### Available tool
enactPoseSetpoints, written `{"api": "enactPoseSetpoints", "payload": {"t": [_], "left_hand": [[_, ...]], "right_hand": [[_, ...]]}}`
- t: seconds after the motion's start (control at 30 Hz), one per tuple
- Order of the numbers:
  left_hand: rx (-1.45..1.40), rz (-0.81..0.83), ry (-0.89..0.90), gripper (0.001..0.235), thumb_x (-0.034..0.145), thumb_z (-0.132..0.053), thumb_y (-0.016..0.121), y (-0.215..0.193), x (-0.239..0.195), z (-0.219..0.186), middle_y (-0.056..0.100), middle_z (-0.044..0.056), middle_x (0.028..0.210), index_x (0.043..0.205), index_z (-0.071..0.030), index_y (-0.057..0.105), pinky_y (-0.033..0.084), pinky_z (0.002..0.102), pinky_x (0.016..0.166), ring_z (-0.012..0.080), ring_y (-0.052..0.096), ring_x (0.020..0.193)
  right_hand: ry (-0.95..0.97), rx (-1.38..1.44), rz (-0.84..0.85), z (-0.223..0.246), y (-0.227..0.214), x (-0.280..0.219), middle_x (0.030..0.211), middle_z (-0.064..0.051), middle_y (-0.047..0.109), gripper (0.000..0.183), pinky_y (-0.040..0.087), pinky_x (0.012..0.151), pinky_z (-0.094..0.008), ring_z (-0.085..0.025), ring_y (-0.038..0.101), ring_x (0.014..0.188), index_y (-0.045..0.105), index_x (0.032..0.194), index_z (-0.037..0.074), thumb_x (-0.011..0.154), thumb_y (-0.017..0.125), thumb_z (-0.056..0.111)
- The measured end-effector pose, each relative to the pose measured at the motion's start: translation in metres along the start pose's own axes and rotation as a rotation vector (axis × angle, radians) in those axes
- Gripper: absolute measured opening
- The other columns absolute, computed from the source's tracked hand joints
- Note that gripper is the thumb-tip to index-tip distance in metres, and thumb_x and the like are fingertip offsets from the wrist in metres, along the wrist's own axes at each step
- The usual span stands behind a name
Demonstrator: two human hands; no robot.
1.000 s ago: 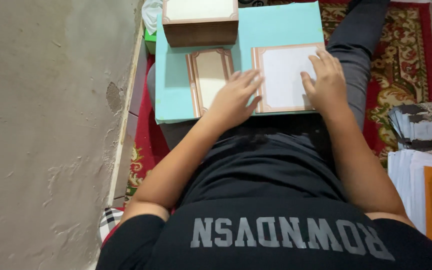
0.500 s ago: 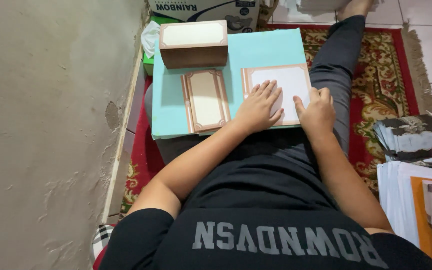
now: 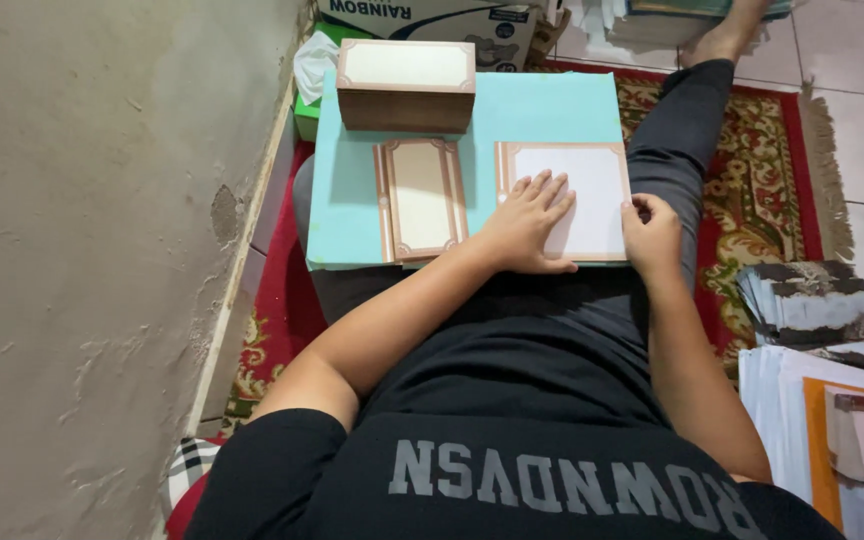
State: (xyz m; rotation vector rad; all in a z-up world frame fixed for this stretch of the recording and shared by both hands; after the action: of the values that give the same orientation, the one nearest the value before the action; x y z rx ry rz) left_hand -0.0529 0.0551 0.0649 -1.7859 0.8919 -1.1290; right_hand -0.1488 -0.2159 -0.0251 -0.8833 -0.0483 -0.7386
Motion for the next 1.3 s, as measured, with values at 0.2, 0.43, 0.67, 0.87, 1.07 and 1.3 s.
{"api": "enactPoseSetpoints", "payload": {"t": [0.2, 0.43, 0.67, 0.87, 1.07, 1.3], "left_hand": [[0.002, 0.045, -0.003, 0.113, 0.070, -0.082, 0.070, 0.000, 0.002, 0.000, 0.045, 0.025, 0.156, 0.150, -0.005, 0.051, 0.031, 0.057, 0.122, 0.0457, 0.038, 0.149], [0.025, 0.036, -0.018, 0.107, 0.075, -0.081, 0.067, 0.008, 0.004, -0.003, 0.047, 0.023, 0.155, 0.150, -0.007, 0.051, 0.033, 0.059, 0.120, 0.0423, 0.041, 0.148], [0.037, -0.007, -0.018, 0.094, 0.080, -0.075, 0.065, 0.012, 0.007, -0.009, 0.051, 0.024, 0.151, 0.145, -0.007, 0.057, 0.036, 0.063, 0.116, 0.0436, 0.044, 0.146], [0.062, -0.004, 0.028, 0.097, 0.076, -0.076, 0.069, 0.018, 0.007, -0.007, 0.052, 0.022, 0.150, 0.146, -0.009, 0.056, 0.038, 0.064, 0.115, 0.0427, 0.046, 0.145], [-0.081, 0.043, -0.021, 0.083, 0.095, -0.072, 0.048, 0.001, 0.007, -0.011, 0.051, 0.020, 0.153, 0.146, -0.008, 0.056, 0.034, 0.059, 0.120, 0.0378, 0.044, 0.147], [0.060, 0.004, -0.056, 0.081, 0.096, -0.065, 0.051, 0.027, 0.007, -0.007, 0.047, 0.016, 0.157, 0.153, -0.008, 0.046, 0.035, 0.056, 0.120, 0.0320, 0.043, 0.149]], "right_hand": [[-0.087, -0.034, 0.012, 0.003, -0.010, -0.007, 0.091, -0.018, 0.067, 0.026, 0.055, 0.071, -0.044, -0.040, 0.069, 0.085, 0.076, 0.111, 0.002, 0.095, 0.075, 0.022], [-0.092, -0.164, 0.026, 0.025, -0.025, -0.026, 0.090, -0.014, 0.064, 0.029, 0.056, 0.071, -0.043, -0.037, 0.069, 0.082, 0.075, 0.110, 0.002, 0.092, 0.078, 0.024], [0.098, -0.059, 0.131, 0.016, -0.029, -0.025, 0.100, -0.021, 0.069, 0.045, 0.054, 0.081, -0.051, -0.042, 0.068, 0.099, 0.070, 0.118, 0.001, 0.094, 0.078, 0.038], [0.138, -0.100, 0.187, 0.019, -0.042, -0.031, 0.104, -0.022, 0.072, 0.039, 0.054, 0.082, -0.054, -0.044, 0.069, 0.102, 0.068, 0.119, 0.002, 0.096, 0.076, 0.033], [0.062, -0.233, 0.168, 0.042, -0.051, -0.045, 0.105, -0.029, 0.071, 0.035, 0.053, 0.083, -0.058, -0.050, 0.068, 0.102, 0.062, 0.118, -0.001, 0.101, 0.070, 0.028], [-0.179, -0.501, 0.122, 0.088, -0.060, -0.061, 0.106, -0.026, 0.070, 0.035, 0.058, 0.079, -0.052, -0.047, 0.071, 0.094, 0.070, 0.118, -0.003, 0.100, 0.067, 0.027]]}}
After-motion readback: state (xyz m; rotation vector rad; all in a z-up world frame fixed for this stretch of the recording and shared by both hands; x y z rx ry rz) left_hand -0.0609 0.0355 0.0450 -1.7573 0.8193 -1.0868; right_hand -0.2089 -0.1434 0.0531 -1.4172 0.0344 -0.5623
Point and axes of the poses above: each hand's wrist, its own x-axis towards the middle knuckle, its own y-axis out of the palm, z = x × y, the point moved 1 cm from there along x, towards the middle knuckle
